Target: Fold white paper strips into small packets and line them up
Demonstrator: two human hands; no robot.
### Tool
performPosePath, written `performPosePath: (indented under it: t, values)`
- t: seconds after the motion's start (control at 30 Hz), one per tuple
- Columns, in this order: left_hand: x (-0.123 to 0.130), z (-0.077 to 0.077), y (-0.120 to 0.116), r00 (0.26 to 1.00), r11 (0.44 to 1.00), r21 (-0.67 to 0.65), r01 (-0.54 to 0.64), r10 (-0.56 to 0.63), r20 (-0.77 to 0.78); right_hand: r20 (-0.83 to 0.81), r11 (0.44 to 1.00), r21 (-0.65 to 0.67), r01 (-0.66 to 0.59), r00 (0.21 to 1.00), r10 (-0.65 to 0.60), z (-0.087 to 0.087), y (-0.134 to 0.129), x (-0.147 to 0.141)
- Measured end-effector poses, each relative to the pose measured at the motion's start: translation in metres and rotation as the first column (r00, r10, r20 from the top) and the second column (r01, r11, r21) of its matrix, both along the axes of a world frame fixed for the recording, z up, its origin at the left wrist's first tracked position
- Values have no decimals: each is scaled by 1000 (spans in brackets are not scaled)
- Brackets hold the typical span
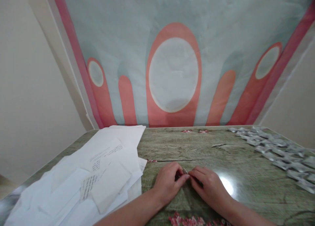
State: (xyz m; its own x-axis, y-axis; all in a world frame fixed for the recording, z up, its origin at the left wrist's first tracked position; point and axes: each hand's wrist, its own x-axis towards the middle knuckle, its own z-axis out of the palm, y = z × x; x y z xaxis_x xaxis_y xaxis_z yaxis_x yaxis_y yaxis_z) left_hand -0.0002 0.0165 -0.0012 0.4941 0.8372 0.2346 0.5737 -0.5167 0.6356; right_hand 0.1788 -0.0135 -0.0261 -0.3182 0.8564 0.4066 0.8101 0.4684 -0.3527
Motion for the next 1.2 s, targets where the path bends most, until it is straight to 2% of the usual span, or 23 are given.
performPosePath:
  t: [0.17, 0.3, 0.5, 0.6, 0.87, 1.2]
  values:
    - [2, 5, -3, 984, 996, 13, 90, -91, 153, -155, 998, -53, 17, 988, -26, 1, -2, -4]
    - [2, 4, -1, 961, 992, -18, 128, -119, 250, -215, 997, -71, 15, 976, -30, 4, -2, -5]
    - [2, 1, 1, 949, 991, -29, 128, -114, 294, -336, 984, -143, -107, 940, 54, 10, -4, -5]
    - [2, 2, 1, 941, 988, -44, 147, -126, 314, -387, 973, -184, -137, 920, 57, 13, -3, -5]
    - [2, -1, 3, 936, 985, -91, 146, -107, 335, -425, 962, -232, -143, 904, 32, 15, -2, -3]
    - [2, 1, 3, 936, 981, -110, 158, -113, 333, -423, 965, -222, -137, 906, 32, 16, -2, -3]
